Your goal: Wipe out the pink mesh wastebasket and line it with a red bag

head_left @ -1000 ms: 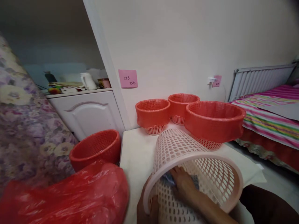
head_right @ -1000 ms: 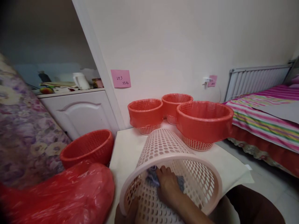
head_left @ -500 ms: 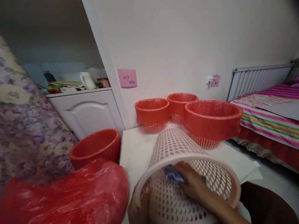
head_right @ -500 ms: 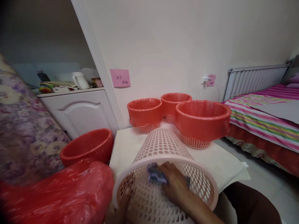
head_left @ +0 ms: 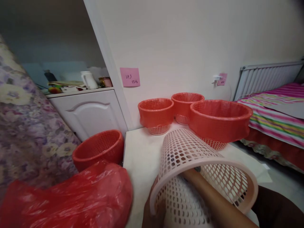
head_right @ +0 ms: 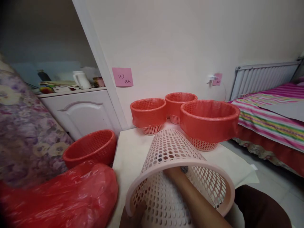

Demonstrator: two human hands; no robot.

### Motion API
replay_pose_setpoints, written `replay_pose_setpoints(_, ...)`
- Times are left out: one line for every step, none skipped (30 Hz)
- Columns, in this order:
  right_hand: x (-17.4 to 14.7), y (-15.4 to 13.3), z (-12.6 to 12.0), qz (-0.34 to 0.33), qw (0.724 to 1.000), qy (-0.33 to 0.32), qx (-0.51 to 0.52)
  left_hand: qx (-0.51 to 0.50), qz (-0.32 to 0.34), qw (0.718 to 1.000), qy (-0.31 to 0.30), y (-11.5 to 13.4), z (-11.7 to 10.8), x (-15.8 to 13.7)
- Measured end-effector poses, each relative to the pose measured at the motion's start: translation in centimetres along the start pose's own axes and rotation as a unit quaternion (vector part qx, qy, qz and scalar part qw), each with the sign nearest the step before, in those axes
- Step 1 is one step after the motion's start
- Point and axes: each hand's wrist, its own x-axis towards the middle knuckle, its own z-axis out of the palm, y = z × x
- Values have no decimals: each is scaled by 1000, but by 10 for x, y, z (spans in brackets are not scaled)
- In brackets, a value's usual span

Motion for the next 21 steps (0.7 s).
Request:
replay_pose_setpoints(-6, -2, -3, -10, 1000, -8, -10, 0, -7, 1000, 8, 0, -1, 0)
replay_pose_setpoints(-14, -4, -6, -20, 999, -17, -22, 3, -16, 1000, 19, -1, -1, 0)
replay_pose_setpoints(-25, -6, -9, -30, 999, -27, -33, 4, -24, 999, 29, -2, -1, -1)
replay_pose_setpoints(-38, -8, -11, -42, 997, -41, -47, 6, -29, 999, 37, -2, -1, -1)
replay_pose_setpoints(-53, -10, -13, -55, 995, -58, -63, 8, -33, 999, 43, -2, -1, -1)
replay_pose_setpoints(-68, -11, -14, -68, 991, -78, -80, 10, -33, 998, 45, -2, -1, -2)
replay_pose_setpoints(-84, -11, -15, -83, 985, -107, -108, 14, -31, 998, 47, -2, 0, -3)
replay_pose_setpoints(-98, -12, -16, -93, 978, -135, -126, 22, -29, 998, 50, -2, 0, -3)
replay_pose_setpoints(-111, -12, -16, -99, 970, -171, -141, 30, -30, 998, 54, -1, 0, -4)
replay_pose_setpoints(-122, -12, -16, -92, 965, -201, -144, 39, -35, 997, 58, -1, 0, -5)
replay_pose_setpoints(-131, -13, -18, -64, 964, -224, -128, 47, -44, 996, 63, 0, -1, -6)
replay_pose_setpoints(-138, -15, -20, -22, 966, -241, -95, 53, -54, 995, 67, 1, -1, -7)
replay_pose_setpoints(-143, -17, -24, 11, 966, -255, -49, 57, -64, 994, 68, 2, -1, -8)
replay_pose_setpoints(-145, -19, -29, 26, 964, -265, 1, 60, -71, 993, 68, 4, -2, -8)
replay_pose_setpoints(-145, -22, -36, 20, 960, -276, 49, 64, -76, 993, 62, 6, -3, -8)
replay_pose_setpoints(-142, -25, -43, -12, 955, -285, 83, 70, -77, 993, 57, 8, -3, -8)
replay_pose_setpoints(-136, -28, -49, -61, 953, -282, 97, 73, -74, 993, 55, 10, -3, -8)
replay_pose_setpoints(-127, -30, -55, -109, 954, -262, 92, 77, -65, 993, 62, 13, -4, -8)
replay_pose_setpoints(-115, -30, -59, -139, 963, -219, 76, 80, -49, 993, 77, 16, -3, -7)
replay_pose_setpoints(-100, -30, -60, -151, 974, -161, 52, 82, -30, 992, 94, 18, -3, -7)
replay_pose_setpoints(-84, -28, -59, -144, 984, -106, 30, 82, -12, 990, 111, 21, -3, -7)
